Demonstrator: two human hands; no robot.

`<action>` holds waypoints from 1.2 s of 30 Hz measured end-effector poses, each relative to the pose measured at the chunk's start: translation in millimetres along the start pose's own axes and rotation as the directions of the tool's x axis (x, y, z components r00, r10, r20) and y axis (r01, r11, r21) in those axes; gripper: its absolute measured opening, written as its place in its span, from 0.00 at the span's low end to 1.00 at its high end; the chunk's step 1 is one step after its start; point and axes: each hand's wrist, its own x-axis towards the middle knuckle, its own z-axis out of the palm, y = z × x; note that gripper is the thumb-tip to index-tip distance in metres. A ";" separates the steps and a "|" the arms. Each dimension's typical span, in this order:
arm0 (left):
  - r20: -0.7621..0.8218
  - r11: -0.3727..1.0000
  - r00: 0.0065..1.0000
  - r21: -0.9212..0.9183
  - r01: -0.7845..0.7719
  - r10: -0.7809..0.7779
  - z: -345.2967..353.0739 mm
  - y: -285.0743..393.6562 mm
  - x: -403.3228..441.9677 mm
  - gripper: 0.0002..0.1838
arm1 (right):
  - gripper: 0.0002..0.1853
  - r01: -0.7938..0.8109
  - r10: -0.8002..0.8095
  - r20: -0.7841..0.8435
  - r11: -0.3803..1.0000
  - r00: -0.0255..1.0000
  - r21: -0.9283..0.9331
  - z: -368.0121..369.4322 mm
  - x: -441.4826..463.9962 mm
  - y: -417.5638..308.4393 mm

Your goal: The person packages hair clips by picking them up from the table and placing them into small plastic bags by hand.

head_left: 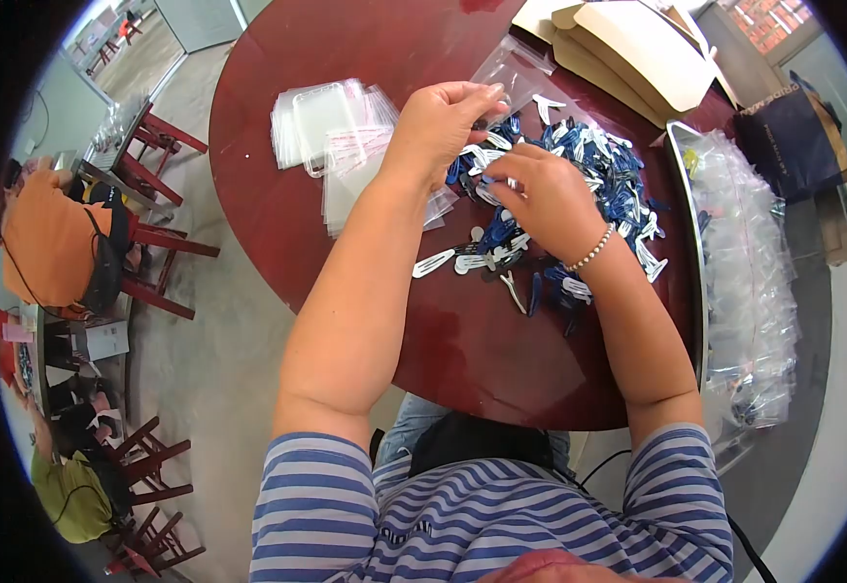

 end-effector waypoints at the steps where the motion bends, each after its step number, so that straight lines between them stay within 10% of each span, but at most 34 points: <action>1: 0.002 1.000 1.000 0.001 0.000 0.000 -0.5 -0.4 0.0 0.14 | 0.05 0.092 -0.088 -0.070 0.995 0.994 0.048 4.4 0.5 0.4; 9: -0.028 0.999 1.000 -0.031 0.009 -0.010 3.1 1.7 -1.5 0.12 | 0.06 0.169 -0.164 0.054 0.980 0.985 -0.109 22.6 3.2 -0.2; 17: 0.250 0.966 0.950 -0.132 0.223 -0.185 6.1 0.5 -5.6 0.14 | 0.06 0.082 -0.023 -0.570 0.994 0.822 0.078 -46.8 9.4 7.5; 36: 0.540 0.940 0.809 -0.090 0.330 -0.232 17.4 -1.3 -13.2 0.18 | 0.06 0.135 -0.168 -0.340 0.984 0.925 -0.120 -71.6 0.5 18.5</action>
